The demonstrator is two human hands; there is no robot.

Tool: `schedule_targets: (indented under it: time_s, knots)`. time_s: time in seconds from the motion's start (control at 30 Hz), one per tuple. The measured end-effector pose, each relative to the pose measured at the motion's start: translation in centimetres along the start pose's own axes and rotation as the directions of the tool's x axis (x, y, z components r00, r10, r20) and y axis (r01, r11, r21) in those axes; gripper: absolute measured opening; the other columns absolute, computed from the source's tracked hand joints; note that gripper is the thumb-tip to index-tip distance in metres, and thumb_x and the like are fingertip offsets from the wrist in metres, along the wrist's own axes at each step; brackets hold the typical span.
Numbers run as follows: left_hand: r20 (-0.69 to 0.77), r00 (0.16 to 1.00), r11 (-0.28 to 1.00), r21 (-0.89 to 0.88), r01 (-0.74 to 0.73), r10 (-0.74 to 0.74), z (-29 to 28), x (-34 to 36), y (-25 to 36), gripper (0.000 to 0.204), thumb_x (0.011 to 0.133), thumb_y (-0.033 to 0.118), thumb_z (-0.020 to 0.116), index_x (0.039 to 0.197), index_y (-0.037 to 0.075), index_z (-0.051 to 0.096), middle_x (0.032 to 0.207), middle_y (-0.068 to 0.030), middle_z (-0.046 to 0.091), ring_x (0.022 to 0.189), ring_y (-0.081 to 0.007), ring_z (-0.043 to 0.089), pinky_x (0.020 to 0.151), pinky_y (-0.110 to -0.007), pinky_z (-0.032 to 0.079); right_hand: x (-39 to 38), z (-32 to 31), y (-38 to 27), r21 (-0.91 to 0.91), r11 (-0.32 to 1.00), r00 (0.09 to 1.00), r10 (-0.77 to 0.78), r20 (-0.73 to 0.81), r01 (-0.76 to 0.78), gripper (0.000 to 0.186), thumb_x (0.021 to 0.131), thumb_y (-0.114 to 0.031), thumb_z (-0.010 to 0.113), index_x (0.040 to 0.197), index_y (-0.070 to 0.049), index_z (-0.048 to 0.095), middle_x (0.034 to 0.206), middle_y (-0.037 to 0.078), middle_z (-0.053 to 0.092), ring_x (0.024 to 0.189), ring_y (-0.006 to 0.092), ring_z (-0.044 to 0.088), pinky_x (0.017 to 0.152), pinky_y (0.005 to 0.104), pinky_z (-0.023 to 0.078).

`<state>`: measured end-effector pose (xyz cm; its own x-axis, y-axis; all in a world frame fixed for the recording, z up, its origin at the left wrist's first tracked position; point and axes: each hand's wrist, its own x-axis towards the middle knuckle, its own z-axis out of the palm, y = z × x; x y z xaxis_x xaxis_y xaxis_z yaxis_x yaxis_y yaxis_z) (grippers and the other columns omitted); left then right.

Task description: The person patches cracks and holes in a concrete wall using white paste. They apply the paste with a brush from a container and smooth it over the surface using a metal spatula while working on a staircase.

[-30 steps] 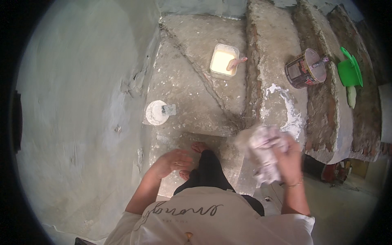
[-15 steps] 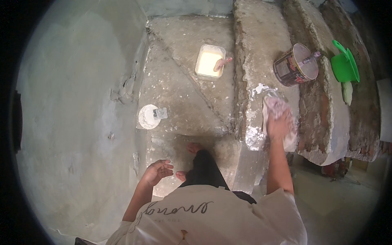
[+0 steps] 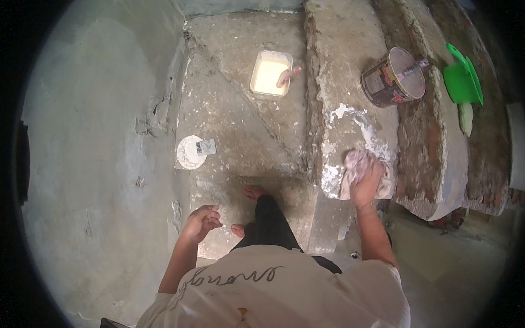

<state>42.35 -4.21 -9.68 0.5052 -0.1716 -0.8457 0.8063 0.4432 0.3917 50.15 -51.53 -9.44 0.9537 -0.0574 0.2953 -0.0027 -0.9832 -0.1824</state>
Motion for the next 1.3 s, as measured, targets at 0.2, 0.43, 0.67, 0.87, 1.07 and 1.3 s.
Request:
schedule_targets:
  time_s: [0.2,0.43,0.67,0.87,1.07,1.3]
  knots:
    - [-0.068,0.998,1.000,0.007,0.008,-0.008,-1.6,-0.4,0.0,0.025,0.086,0.014,0.052,0.106,0.000,0.052,0.079,-0.0076,0.060,0.069,-0.0180,0.060,0.069,-0.035,0.051,12.4,4.0,4.9,-0.237,0.843,0.875,0.462,-0.143,-0.483,0.038,0.075,-0.007,0.054,0.111,0.005,0.050,0.109,0.027,0.049,0.101,0.0418,0.048,0.090,0.0454,0.038]
    - [-0.046,0.999,0.998,-0.051,0.019,-0.022,-1.4,-0.6,-1.8,0.025,0.086,0.019,0.055,0.104,0.001,0.055,0.078,-0.0068,0.060,0.068,-0.0185,0.059,0.070,-0.036,0.050,0.1,0.4,-5.6,-0.033,0.989,0.989,0.142,0.029,-0.141,0.051,0.074,-0.004,0.057,0.123,0.006,0.045,0.107,0.026,0.045,0.104,0.0416,0.042,0.092,0.0480,0.032]
    - [-0.104,0.994,0.999,-0.018,-0.038,0.036,-1.7,-1.3,-0.1,0.024,0.086,0.020,0.056,0.101,0.002,0.057,0.075,-0.0055,0.060,0.067,-0.0181,0.059,0.068,-0.035,0.051,10.9,4.2,-2.5,-0.177,0.927,0.944,0.324,-0.070,-0.331,0.024,0.084,-0.015,0.052,0.097,0.005,0.053,0.101,0.027,0.051,0.095,0.0429,0.048,0.087,0.0491,0.034]
    - [-0.088,0.996,0.999,-0.042,-0.010,0.006,-1.1,-0.2,-0.6,0.024,0.086,0.014,0.053,0.105,0.000,0.052,0.076,-0.0074,0.059,0.064,-0.0172,0.059,0.067,-0.033,0.052,14.8,5.8,-6.5,-0.057,0.965,0.967,0.255,-0.025,-0.256,0.020,0.080,-0.011,0.051,0.091,0.005,0.055,0.099,0.027,0.053,0.093,0.0405,0.051,0.086,0.0484,0.036]
    - [-0.005,1.000,1.000,-0.009,-0.017,0.017,1.3,-0.2,-0.4,0.024,0.086,0.014,0.052,0.106,-0.001,0.053,0.075,-0.0061,0.058,0.063,-0.0165,0.058,0.065,-0.032,0.051,3.6,0.3,-9.7,0.263,0.948,0.977,-0.204,0.059,0.182,0.046,0.071,-0.002,0.057,0.116,0.006,0.052,0.111,0.025,0.052,0.108,0.0397,0.045,0.098,0.0505,0.030]
    - [-0.233,0.965,0.990,-0.047,-0.136,0.122,-3.7,-3.0,0.6,0.023,0.087,0.014,0.053,0.104,-0.001,0.054,0.074,-0.0043,0.058,0.059,-0.0131,0.056,0.060,-0.029,0.053,12.5,4.7,-5.9,-0.108,0.991,0.997,0.083,0.003,-0.083,0.036,0.074,-0.010,0.061,0.107,0.002,0.054,0.102,0.023,0.053,0.099,0.0403,0.049,0.089,0.0476,0.037]
